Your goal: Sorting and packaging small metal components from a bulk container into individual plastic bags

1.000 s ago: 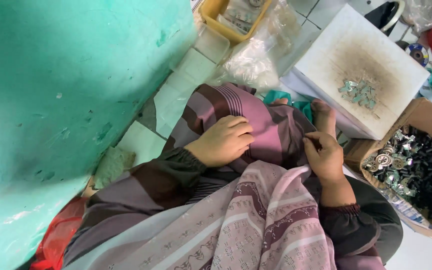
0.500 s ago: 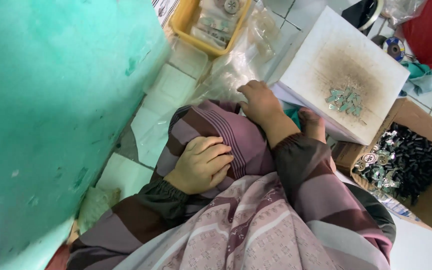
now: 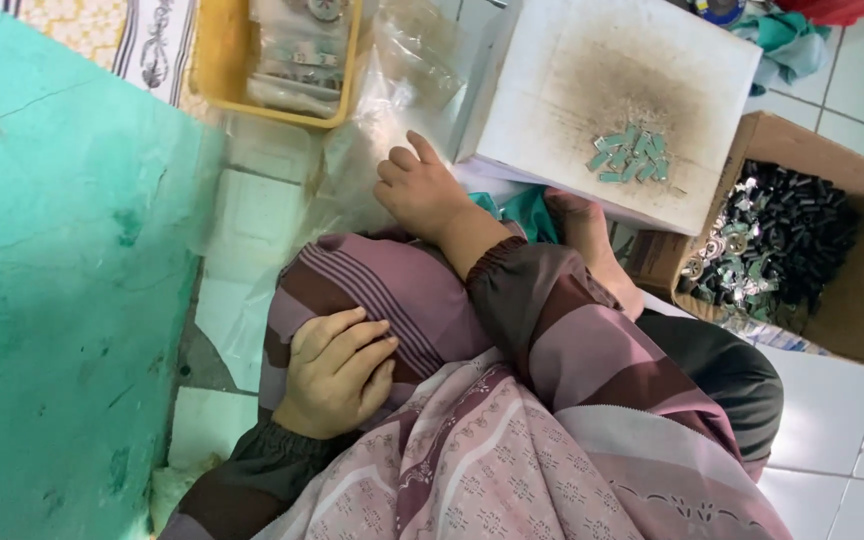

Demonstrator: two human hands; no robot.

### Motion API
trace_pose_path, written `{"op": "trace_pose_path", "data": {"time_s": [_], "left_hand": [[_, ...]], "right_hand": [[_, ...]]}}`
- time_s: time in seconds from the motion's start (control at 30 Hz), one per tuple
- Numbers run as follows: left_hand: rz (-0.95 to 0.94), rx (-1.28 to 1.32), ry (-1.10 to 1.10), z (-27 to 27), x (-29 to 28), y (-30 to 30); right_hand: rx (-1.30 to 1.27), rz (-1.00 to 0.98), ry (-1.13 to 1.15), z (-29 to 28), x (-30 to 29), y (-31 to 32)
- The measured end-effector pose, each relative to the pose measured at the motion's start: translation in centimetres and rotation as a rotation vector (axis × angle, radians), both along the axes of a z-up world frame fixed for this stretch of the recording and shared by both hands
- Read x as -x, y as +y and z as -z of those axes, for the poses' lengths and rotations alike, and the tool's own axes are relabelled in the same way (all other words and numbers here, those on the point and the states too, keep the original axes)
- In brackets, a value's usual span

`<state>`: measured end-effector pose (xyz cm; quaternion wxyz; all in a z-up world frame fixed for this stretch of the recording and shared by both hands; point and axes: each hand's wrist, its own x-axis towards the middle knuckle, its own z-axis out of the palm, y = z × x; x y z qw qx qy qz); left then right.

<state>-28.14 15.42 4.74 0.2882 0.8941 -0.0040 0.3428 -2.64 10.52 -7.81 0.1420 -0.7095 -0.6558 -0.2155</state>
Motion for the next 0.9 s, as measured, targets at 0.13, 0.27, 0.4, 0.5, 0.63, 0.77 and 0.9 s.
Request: {"op": "trace_pose_path", "data": {"time_s": [0.13,0.27,0.4,0.5,0.63,0.77,0.9], "left_hand": [[0.006,-0.023,0.024,-1.1,0.1,-0.7],[0.023,-0.078,0.042,-0.4,0.9,-1.5],[-0.005,-0.107,0.105,-1.2,1.1,-2.2],[-0.035,-0.120,0.095,-2.0,1.1,-2.9],[-0.116,-0.206,0.029,-4.6,-0.6,-4.8],[-0.059,-0.241,0.034,-5.6,-3.9,-7.9],[0.101,-0.178,0.078,-7.6,-6.6,-11.0]], "right_hand": [[-0.090,0.029,0.058,-2.2,1.4,-1.5],[-0.129,0.106,0.054,-8.0,2.9,-3.4],[-0.306,0.136,0.084,-9.2,3.8,-5.2],[-0.408,0.128,0.115,-12.5,4.9,-9.0],[-0.478,0.104,0.146,-16.7,5.9,-15.0],[-0.532,0.102,0.148,-20.9,7.6,-20.0],[-0.521,0.134,0.230,-22.4,8.6,-24.7]]}}
